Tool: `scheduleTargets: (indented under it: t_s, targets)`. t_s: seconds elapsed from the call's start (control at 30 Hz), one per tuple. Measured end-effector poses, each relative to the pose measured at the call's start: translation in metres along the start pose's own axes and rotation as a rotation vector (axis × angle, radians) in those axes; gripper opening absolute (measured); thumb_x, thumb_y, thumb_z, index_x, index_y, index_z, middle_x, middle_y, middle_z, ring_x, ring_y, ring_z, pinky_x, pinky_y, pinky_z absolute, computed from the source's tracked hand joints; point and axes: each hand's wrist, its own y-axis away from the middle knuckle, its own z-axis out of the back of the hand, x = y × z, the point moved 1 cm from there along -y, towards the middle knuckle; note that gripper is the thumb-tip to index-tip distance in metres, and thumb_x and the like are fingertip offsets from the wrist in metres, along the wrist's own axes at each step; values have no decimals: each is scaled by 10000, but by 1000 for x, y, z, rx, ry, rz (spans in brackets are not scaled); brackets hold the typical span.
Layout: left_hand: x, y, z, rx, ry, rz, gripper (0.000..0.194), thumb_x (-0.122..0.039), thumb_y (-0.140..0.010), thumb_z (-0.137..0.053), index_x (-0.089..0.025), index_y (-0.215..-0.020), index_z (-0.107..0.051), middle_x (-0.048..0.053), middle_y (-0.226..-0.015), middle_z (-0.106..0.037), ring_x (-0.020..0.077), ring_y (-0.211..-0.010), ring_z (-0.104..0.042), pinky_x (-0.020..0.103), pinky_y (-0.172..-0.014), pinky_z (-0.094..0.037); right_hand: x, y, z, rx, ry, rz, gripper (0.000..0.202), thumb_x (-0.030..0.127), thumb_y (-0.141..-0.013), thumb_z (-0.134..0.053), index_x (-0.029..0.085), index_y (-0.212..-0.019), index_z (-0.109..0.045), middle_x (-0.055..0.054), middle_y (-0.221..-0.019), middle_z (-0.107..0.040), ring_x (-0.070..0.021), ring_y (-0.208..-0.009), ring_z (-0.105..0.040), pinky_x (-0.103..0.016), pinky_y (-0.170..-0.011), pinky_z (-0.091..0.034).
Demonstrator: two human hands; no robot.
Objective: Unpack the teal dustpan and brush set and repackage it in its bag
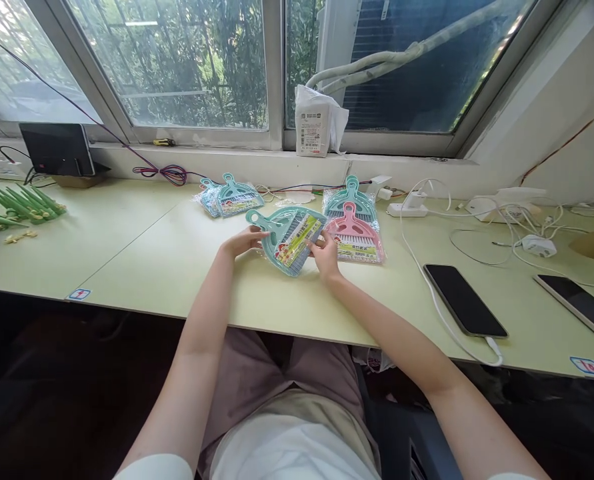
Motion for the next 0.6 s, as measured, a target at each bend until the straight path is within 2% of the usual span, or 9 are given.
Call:
scheduleTargets:
  t_s: [0.1, 0.2, 0.33, 0.4, 0.47, 0.53, 0.6]
  targets:
    - [0, 0, 5, 18, -112, 20, 456, -489, -691, -832, -127, -951, -732, 88, -744, -700, 187, -713, -679, 340, -737, -571, 6, -1, 3, -66, -45, -12, 402, 264, -727, -741, 177, -1091, -594, -36, -863, -746, -192, -784, -718, -389, -752, -634]
    - [2, 0, 9, -34, -180, 16, 426, -526, -672, -827, -138, -830, -750, 80, -653, -674, 185, -668, -664, 303, -665, -548, 10, -2, 5, -104, -108, -41, 385, 220, -722, -748, 172, -1078, -611, -36, -887, -751, -190, -834, -724, -379, -796, -629]
    - [2, -2, 12, -168, -167, -33, 451, -587, -665, -796, -158, -795, -743, 68, -619, -653, 180, -642, -650, 275, -606, -513, 13, -4, 7, -133, -199, -126, 286, 157, -717, -745, 163, -984, -643, -43, -893, -758, -191, -864, -733, -338, -809, -632]
    - [1, -3, 15, -276, -108, -59, 474, -599, -647, -798, -161, -812, -724, 58, -641, -647, 172, -638, -649, 264, -602, -500, 13, -7, 10, -149, -255, -169, 235, 118, -723, -721, 166, -942, -649, -42, -889, -760, -181, -854, -738, -306, -793, -634]
    - [0, -3, 24, -474, -25, -94, 474, -590, -647, -793, -165, -827, -691, 41, -681, -641, 151, -626, -646, 243, -600, -484, 14, -10, 13, -153, -306, -191, 222, 93, -727, -703, 170, -928, -649, -38, -880, -761, -170, -842, -740, -277, -772, -634]
    - [0, 0, 38, -786, 49, -131, 417, -558, -713, -738, -170, -842, -653, 25, -726, -632, 122, -604, -636, 221, -596, -468, 17, -13, 17, -149, -348, -186, 234, 86, -726, -701, 177, -935, -648, -30, -877, -760, -162, -838, -739, -257, -761, -633]
    - [0, 5, 54, -1119, 62, -105, 320, -489, -823, -615, -172, -866, -626, 27, -755, -628, 114, -590, -627, 219, -591, -464, 20, -15, 19, -139, -379, -166, 244, 95, -729, -708, 184, -948, -647, -25, -893, -759, -157, -854, -738, -247, -766, -632]
